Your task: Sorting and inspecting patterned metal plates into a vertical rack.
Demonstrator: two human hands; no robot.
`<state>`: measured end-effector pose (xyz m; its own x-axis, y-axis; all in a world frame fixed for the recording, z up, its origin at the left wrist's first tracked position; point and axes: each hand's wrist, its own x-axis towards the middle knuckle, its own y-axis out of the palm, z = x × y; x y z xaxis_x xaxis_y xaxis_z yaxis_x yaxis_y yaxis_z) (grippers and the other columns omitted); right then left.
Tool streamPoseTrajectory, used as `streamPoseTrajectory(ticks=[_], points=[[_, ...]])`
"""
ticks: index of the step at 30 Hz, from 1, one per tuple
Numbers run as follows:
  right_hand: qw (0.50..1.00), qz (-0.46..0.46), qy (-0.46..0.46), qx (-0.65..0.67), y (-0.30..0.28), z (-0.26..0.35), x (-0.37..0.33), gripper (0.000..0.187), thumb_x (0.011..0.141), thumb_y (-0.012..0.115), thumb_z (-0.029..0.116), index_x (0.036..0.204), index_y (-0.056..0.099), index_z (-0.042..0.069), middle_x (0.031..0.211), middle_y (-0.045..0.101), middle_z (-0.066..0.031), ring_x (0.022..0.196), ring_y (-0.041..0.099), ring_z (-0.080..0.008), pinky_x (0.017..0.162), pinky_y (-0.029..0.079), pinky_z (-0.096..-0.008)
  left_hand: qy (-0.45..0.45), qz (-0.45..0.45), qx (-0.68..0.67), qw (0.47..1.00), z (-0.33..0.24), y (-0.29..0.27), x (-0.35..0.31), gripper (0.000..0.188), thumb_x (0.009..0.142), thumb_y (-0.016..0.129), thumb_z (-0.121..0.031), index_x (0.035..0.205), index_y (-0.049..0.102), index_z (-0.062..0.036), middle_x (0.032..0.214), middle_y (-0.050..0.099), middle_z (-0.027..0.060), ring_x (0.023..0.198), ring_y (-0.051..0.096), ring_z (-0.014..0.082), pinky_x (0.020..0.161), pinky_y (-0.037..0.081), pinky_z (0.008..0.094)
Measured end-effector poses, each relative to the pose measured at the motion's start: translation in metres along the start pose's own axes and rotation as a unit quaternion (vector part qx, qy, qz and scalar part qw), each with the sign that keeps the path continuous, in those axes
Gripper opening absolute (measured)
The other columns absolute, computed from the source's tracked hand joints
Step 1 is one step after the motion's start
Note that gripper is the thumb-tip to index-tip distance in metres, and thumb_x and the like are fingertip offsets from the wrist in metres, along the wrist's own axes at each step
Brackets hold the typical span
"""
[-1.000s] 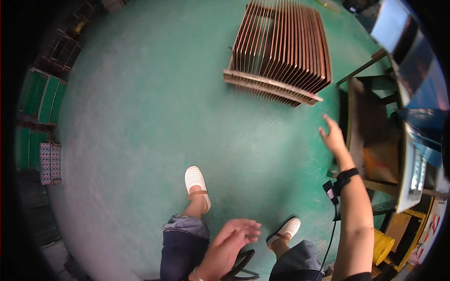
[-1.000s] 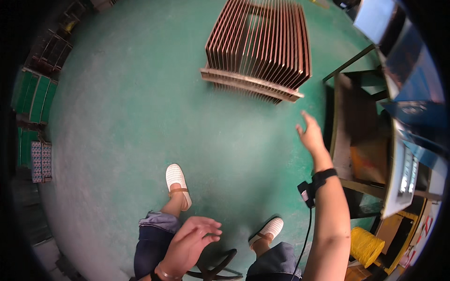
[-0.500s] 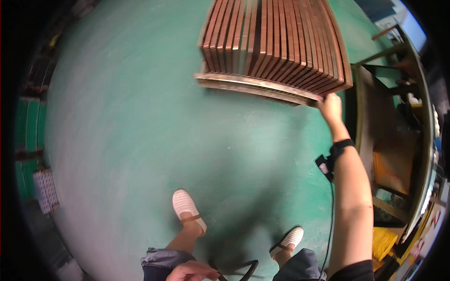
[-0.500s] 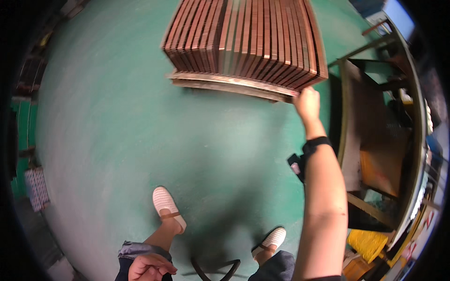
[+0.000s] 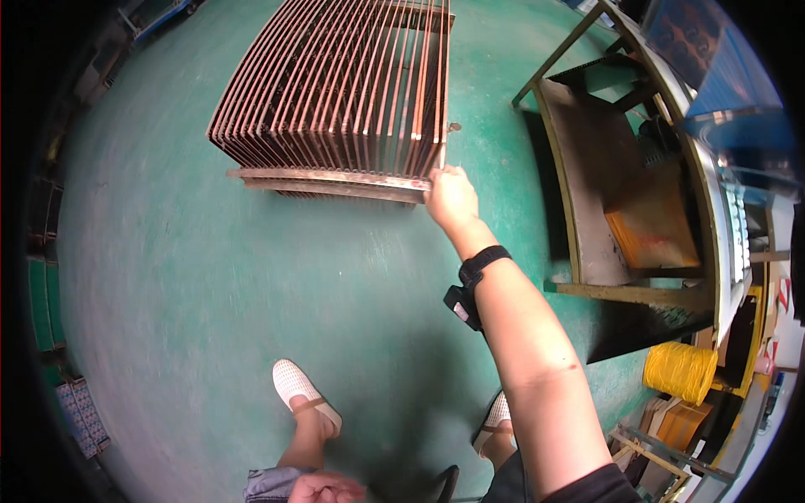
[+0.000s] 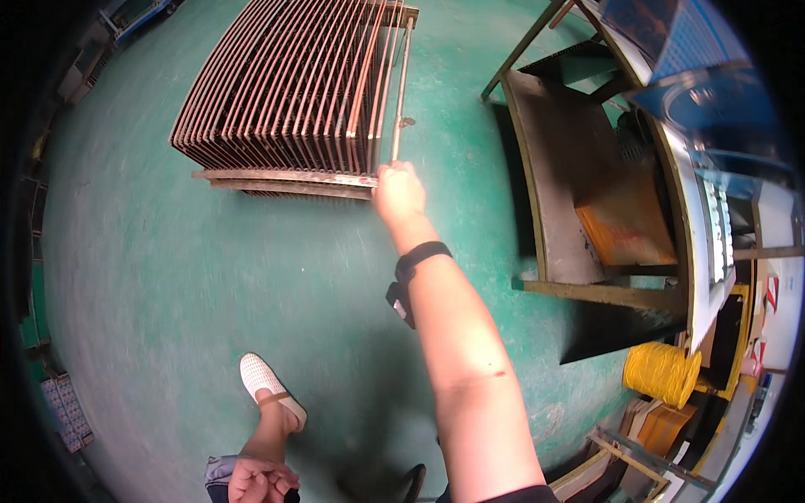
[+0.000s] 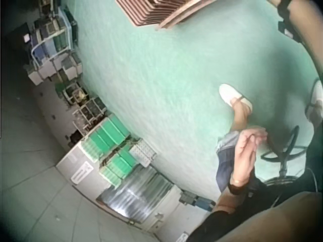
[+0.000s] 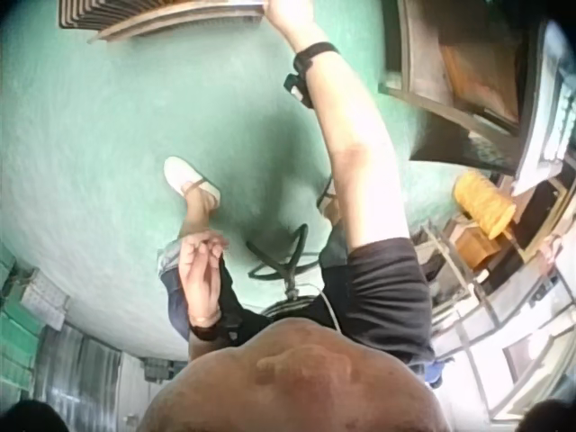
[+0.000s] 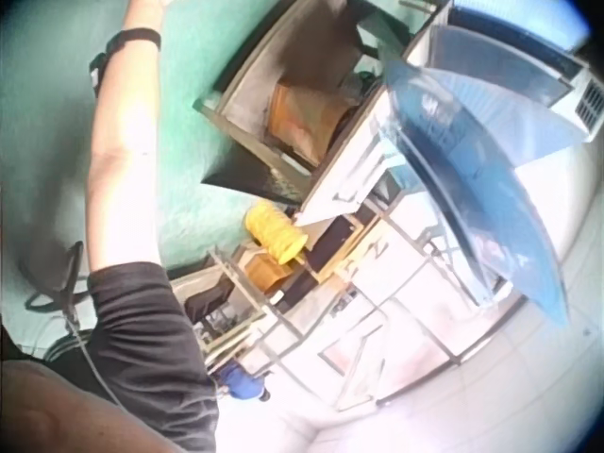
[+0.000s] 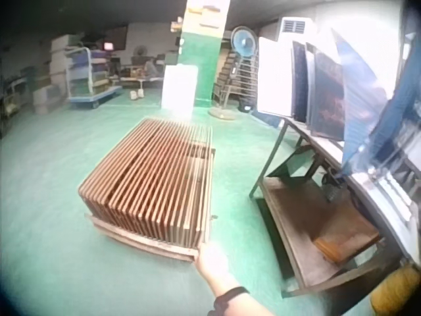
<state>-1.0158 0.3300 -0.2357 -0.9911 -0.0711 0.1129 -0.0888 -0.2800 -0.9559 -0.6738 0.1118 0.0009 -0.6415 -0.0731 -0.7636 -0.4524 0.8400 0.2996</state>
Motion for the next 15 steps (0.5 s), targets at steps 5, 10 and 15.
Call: streamPoseTrajectory(ticks=[5,10,15], points=[[1.000,0.011,-0.002,0.005,0.010,0.008,-0.034,0.013,0.079,0.053,0.009,0.080,0.064,0.004,0.090,0.062,-0.0125,0.092,0.058,-0.0285,0.076,0.052,-0.0393,0.001,0.041,0.005,0.999,0.025,0.001,-0.002,0.017,0.094,0.047,-0.010,0.106,0.052,0.0015,0.104,0.058,0.0135,0.088,0.055,0.0179,0.082,0.043,0.0303],[0.998,0.060,-0.011,0.004,0.011,0.029,-0.075,0.017,0.082,0.050,0.012,0.078,0.063,0.002,0.089,0.062,-0.0126,0.090,0.060,-0.0287,0.073,0.053,-0.0391,-0.015,0.060,0.001,0.998,0.031,-0.003,0.002,0.019,0.094,0.046,-0.010,0.108,0.052,0.0013,0.106,0.058,0.0124,0.093,0.057,0.0192,0.085,0.044,0.0308],[0.997,0.080,0.023,-0.001,0.019,0.050,-0.103,0.016,0.082,0.049,0.011,0.083,0.063,0.004,0.092,0.061,-0.0123,0.092,0.060,-0.0279,0.073,0.053,-0.0382,0.052,0.087,0.038,0.994,0.050,-0.015,0.024,0.019,0.094,0.041,-0.007,0.107,0.051,0.0030,0.110,0.057,0.0164,0.098,0.057,0.0225,0.085,0.047,0.0348]])
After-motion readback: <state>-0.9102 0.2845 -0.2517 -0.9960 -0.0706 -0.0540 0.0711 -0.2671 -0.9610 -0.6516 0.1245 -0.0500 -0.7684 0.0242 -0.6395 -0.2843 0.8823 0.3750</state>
